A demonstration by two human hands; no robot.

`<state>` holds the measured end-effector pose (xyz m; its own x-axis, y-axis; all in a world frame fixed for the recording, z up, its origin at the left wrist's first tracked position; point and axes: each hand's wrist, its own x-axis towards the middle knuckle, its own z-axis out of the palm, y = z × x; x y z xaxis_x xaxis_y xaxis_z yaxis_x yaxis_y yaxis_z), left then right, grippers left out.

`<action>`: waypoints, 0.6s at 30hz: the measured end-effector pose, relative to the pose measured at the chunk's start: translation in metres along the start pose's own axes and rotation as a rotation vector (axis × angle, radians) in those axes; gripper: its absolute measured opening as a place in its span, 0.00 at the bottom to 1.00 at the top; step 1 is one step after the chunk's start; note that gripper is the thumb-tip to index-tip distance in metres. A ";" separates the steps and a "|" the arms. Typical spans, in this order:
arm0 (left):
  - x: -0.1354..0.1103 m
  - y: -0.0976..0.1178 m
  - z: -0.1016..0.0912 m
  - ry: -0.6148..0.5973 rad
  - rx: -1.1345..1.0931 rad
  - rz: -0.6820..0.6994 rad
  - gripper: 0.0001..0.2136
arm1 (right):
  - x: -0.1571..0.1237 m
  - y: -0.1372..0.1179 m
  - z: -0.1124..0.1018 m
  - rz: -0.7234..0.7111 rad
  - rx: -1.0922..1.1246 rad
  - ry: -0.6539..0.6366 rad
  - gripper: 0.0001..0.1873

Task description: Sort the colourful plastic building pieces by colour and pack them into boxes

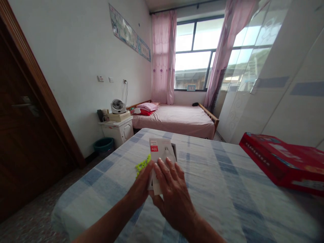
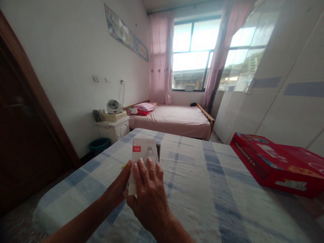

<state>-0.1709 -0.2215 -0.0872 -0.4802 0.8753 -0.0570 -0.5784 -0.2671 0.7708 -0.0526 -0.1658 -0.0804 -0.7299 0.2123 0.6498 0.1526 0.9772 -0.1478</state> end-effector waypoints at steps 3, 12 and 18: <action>-0.006 0.008 0.007 0.114 0.128 0.028 0.20 | 0.002 0.000 -0.001 -0.046 0.017 -0.046 0.38; 0.050 0.058 -0.018 0.117 0.247 0.090 0.19 | -0.012 0.034 -0.036 -0.047 0.021 0.068 0.37; 0.149 0.107 -0.072 0.305 0.416 0.127 0.18 | -0.096 0.103 -0.017 0.183 0.011 0.021 0.25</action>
<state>-0.3522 -0.1486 -0.0589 -0.7351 0.6731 -0.0805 -0.2220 -0.1268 0.9668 0.0447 -0.0853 -0.1449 -0.6763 0.3864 0.6272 0.2742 0.9223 -0.2725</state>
